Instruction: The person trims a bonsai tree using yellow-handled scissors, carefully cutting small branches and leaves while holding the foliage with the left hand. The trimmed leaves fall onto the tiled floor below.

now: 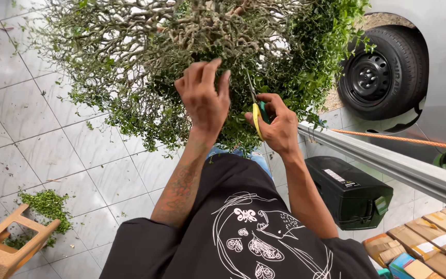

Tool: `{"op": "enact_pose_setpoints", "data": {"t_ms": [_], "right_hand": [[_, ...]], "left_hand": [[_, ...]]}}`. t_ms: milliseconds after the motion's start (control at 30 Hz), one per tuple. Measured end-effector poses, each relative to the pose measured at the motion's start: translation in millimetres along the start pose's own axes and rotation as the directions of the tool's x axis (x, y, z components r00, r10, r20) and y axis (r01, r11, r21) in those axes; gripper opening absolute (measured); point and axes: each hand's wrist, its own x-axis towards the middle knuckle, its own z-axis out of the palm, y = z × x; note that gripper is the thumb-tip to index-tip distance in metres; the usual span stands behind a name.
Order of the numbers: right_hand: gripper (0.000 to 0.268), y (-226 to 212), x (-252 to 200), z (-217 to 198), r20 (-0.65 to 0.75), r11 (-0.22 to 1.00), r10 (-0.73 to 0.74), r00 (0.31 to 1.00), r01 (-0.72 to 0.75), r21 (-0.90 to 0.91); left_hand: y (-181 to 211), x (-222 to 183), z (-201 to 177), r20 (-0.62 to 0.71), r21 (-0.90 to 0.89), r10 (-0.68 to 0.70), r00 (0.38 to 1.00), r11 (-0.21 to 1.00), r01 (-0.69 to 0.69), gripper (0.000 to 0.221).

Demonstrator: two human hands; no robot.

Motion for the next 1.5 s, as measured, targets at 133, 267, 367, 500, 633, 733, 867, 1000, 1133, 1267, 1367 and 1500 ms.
{"op": "enact_pose_setpoints", "data": {"t_ms": [133, 267, 367, 500, 633, 733, 867, 1000, 1133, 1267, 1367, 1500], "right_hand": [[0.039, -27.7, 8.2, -3.7, 0.093, 0.994, 0.070, 0.993, -0.061, -0.094], [0.041, -33.8, 11.1, -1.8, 0.009, 0.883, -0.113, 0.994, 0.104, -0.458], [0.039, -36.5, 13.6, -1.0, 0.012, 0.816, -0.208, 0.978, 0.180, -0.550], [0.042, -30.3, 16.5, 1.5, 0.042, 0.673, -0.386, 0.921, 0.313, -0.671], [0.041, -36.8, 22.8, 4.7, 0.041, 0.607, -0.440, 0.897, 0.331, -0.722], [0.038, -33.7, 28.2, 8.3, 0.047, 0.522, -0.519, 0.854, 0.360, -0.773], [0.049, -38.1, 30.0, 9.0, 0.074, 0.461, -0.518, 0.852, 0.351, -0.815], [0.054, -35.4, 35.7, 11.4, 0.090, 0.420, -0.507, 0.857, 0.337, -0.843], [0.059, -43.4, 37.5, 10.6, 0.083, 0.413, -0.527, 0.846, 0.341, -0.845], [0.045, -34.9, 38.7, 14.5, 0.068, 0.413, -0.571, 0.818, 0.358, -0.837], [0.034, -21.3, 33.0, 15.5, 0.036, 0.523, -0.548, 0.836, 0.375, -0.765], [0.035, -33.6, 19.0, -0.5, 0.016, 0.762, -0.372, 0.928, 0.315, -0.565]], "left_hand": [[2.7, -1.7, 25.0, -0.050, 0.231, -0.022, 0.998, 0.972, 0.033, 0.044], [2.5, -1.5, 28.6, -0.102, 0.085, -0.070, 0.992, 0.993, 0.079, 0.022], [-0.9, -0.4, 24.5, -0.112, -0.033, -0.133, 0.985, 0.991, 0.130, 0.010], [-5.2, -2.2, 25.5, -0.085, -0.100, -0.183, 0.979, 0.980, 0.174, 0.008], [-3.7, -1.4, 26.3, -0.099, -0.108, -0.202, 0.974, 0.976, 0.192, 0.009], [-2.7, -0.4, 26.2, -0.104, -0.133, -0.219, 0.970, 0.970, 0.204, 0.006], [-3.0, -0.2, 25.6, -0.121, -0.139, -0.219, 0.968, 0.970, 0.202, 0.006], [0.7, 1.4, 24.1, -0.128, -0.128, -0.194, 0.973, 0.976, 0.178, 0.008], [3.9, 2.0, 22.2, -0.149, -0.133, -0.167, 0.975, 0.980, 0.148, 0.010], [7.5, 3.6, 18.9, -0.144, -0.126, -0.123, 0.982, 0.986, 0.105, 0.010], [-1.7, -0.2, 28.5, -0.215, -0.135, -0.087, 0.973, 0.989, 0.058, 0.012], [-7.8, -4.2, 27.6, -0.325, -0.161, -0.068, 0.943, 0.987, 0.016, 0.011]]}}
